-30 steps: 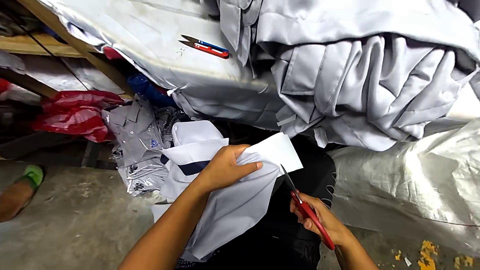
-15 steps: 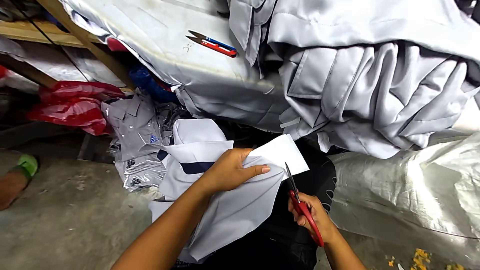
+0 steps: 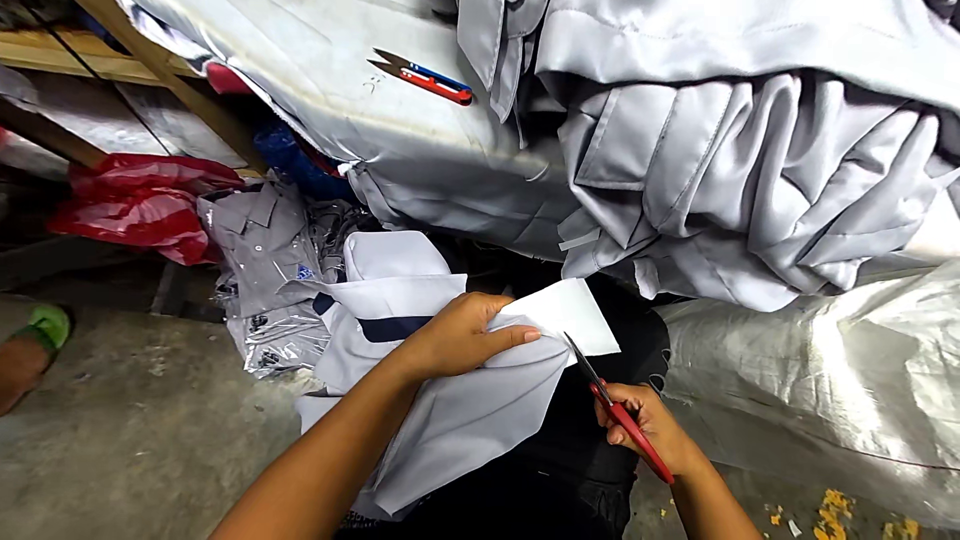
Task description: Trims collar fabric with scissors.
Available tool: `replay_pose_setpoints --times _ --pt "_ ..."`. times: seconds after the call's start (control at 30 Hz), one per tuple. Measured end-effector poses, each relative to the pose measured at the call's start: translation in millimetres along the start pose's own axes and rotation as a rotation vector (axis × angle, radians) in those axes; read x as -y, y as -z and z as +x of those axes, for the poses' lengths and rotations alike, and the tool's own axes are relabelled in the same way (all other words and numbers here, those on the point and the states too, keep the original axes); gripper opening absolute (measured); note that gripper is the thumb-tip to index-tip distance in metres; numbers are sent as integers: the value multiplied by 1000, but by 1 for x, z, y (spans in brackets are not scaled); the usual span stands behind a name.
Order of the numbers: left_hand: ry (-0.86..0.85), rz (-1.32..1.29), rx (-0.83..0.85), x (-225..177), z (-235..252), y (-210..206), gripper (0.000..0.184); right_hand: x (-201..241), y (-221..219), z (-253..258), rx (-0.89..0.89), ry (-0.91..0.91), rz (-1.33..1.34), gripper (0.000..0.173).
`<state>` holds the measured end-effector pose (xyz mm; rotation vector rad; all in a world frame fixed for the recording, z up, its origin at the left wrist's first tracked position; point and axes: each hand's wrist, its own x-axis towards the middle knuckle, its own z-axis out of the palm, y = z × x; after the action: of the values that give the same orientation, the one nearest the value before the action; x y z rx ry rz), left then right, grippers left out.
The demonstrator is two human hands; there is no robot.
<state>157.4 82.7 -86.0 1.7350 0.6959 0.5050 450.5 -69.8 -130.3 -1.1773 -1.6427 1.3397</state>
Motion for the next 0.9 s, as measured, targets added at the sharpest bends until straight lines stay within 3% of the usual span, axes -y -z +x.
replay_pose_setpoints --times 0.9 --pt "-180 180 153 0 3 7 28 14 17 0 211 -46 -125 67"
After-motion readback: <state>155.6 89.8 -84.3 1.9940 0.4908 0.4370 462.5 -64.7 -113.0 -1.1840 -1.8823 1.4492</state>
